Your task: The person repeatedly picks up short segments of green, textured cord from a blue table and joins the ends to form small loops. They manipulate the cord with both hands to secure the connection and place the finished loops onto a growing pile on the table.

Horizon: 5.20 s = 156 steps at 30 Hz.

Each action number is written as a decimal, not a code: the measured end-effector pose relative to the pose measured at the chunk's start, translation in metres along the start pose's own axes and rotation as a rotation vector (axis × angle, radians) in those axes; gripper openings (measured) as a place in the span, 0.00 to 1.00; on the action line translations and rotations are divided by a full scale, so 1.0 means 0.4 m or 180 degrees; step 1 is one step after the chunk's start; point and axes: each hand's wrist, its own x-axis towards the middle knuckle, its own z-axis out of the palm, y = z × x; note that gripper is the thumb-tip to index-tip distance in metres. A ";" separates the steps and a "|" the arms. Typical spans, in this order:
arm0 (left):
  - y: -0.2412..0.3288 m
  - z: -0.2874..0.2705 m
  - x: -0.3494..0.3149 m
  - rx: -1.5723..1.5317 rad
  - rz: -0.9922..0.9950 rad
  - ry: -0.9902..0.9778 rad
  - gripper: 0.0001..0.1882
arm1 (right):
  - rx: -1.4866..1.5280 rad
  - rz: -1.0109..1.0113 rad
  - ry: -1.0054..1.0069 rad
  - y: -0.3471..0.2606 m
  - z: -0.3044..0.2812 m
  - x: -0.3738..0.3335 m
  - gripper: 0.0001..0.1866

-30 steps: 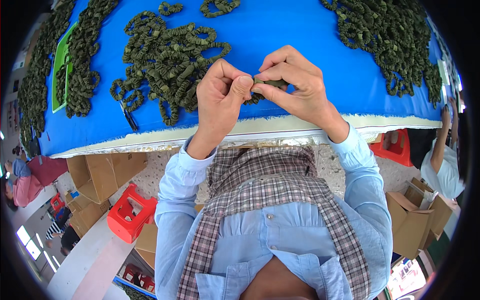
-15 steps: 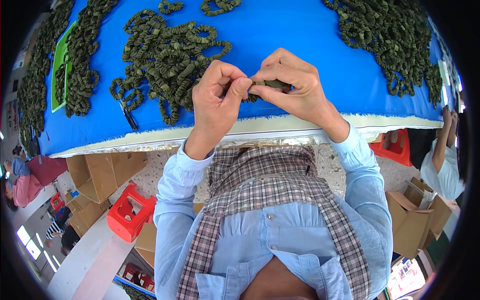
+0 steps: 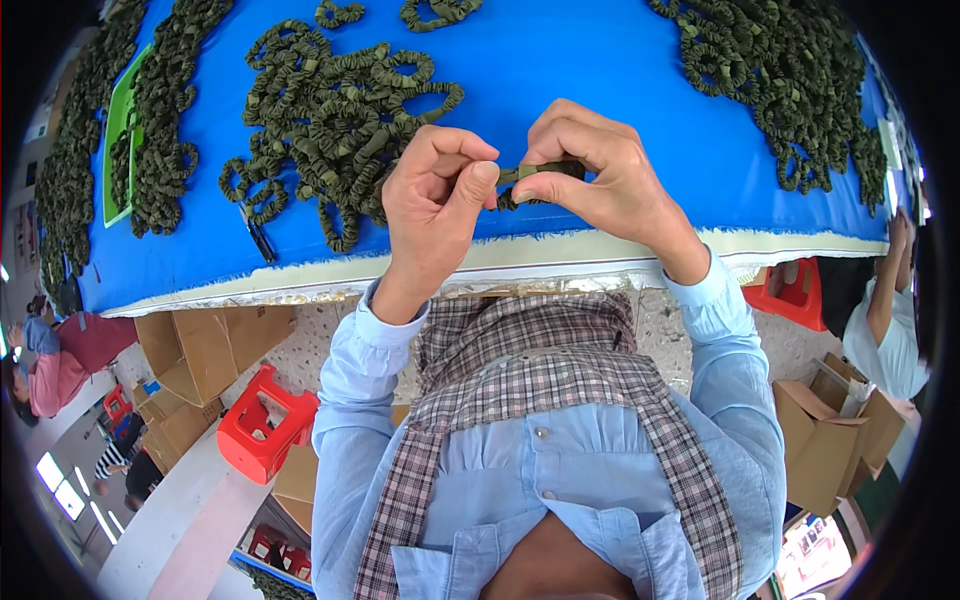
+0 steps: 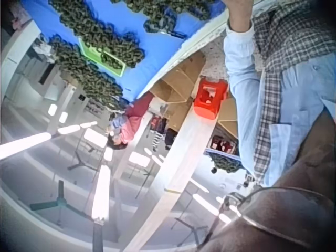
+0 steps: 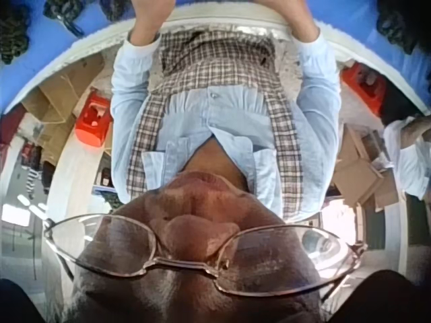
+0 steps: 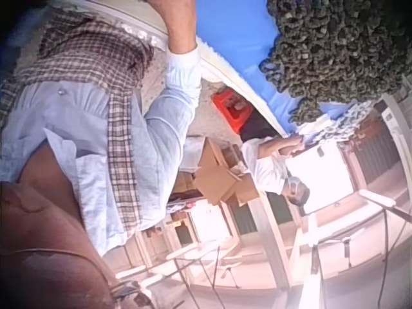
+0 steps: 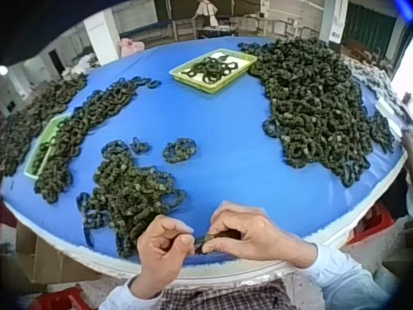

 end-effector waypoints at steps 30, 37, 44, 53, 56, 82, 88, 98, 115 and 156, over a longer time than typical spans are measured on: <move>-0.151 0.005 0.026 -0.0732 -0.0308 0.0169 0.14 | 0.0686 0.1136 0.0548 0.113 0.049 -0.015 0.09; -0.202 0.014 0.020 0.0148 0.0342 0.0253 0.18 | 0.1117 0.1225 0.0882 0.107 0.006 -0.030 0.10; -0.165 0.033 0.015 -0.0284 0.0114 0.0103 0.13 | 0.1577 0.0787 0.2290 0.100 -0.280 -0.098 0.14; -0.162 0.036 0.006 -0.0266 0.0028 0.0057 0.11 | 0.1534 0.1284 0.1926 0.129 -0.264 -0.056 0.18; -0.177 0.036 0.006 -0.0366 0.0031 0.0042 0.10 | 0.1149 0.1215 0.1419 0.126 -0.199 0.032 0.14; -0.085 0.009 0.047 -0.0650 -0.0164 0.0660 0.24 | 0.0244 0.0663 0.0201 0.078 -0.045 0.192 0.07; 0.000 0.025 0.092 -0.0835 0.0062 0.0471 0.10 | 0.1572 0.0788 0.0471 0.030 -0.029 0.121 0.09; 0.033 0.043 0.107 -0.1599 -0.0420 0.0235 0.11 | 0.2202 0.1025 0.0522 -0.011 -0.064 0.067 0.16; -0.005 0.051 0.092 -0.2044 -0.0639 0.0370 0.10 | 0.0903 -0.0134 0.1272 -0.002 -0.042 0.038 0.17; 0.032 0.061 0.093 -0.2053 -0.0264 -0.0821 0.18 | 0.3627 0.0655 0.0030 -0.021 -0.057 -0.011 0.18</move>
